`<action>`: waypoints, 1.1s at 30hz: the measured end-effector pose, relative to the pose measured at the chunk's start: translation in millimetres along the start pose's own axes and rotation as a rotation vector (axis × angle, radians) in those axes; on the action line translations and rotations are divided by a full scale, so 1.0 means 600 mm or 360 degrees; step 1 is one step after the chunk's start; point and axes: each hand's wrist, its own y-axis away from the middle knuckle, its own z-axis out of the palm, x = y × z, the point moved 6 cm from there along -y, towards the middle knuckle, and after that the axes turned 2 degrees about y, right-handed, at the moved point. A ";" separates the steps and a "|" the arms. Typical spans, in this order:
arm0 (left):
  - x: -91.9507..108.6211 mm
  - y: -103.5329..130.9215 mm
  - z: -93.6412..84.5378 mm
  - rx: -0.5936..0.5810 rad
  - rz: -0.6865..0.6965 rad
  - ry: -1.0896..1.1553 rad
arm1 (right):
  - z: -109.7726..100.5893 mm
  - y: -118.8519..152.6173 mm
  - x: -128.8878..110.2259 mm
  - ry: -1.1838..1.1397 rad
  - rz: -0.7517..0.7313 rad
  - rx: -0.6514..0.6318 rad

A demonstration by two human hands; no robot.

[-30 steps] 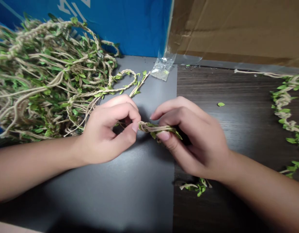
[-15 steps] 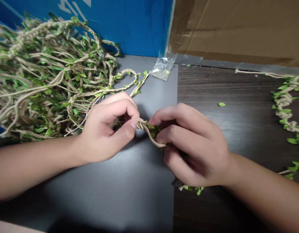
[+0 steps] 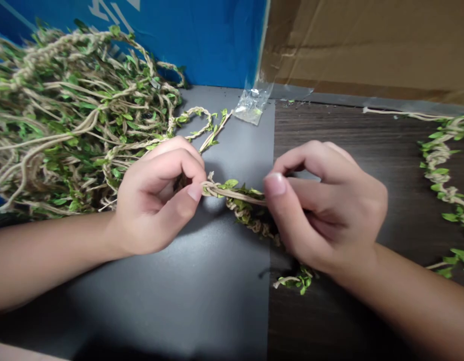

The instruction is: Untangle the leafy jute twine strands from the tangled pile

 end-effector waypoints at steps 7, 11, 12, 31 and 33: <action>0.003 0.000 -0.006 0.0096 -0.0004 0.0046 | 0.001 -0.004 0.005 0.0113 0.0131 0.0033; 0.008 0.001 -0.007 0.0102 0.0046 0.0038 | 0.010 -0.005 0.022 0.0071 0.0094 0.0171; 0.008 0.002 -0.007 0.0102 0.0049 0.0040 | 0.014 -0.006 0.027 0.0074 0.0105 0.0159; -0.007 0.004 -0.010 0.0201 -0.0037 0.0089 | -0.013 0.013 0.005 -0.0329 -0.0558 0.0002; -0.014 0.003 -0.011 0.0224 -0.0091 0.0104 | -0.017 0.017 -0.007 -0.0388 -0.0873 0.0020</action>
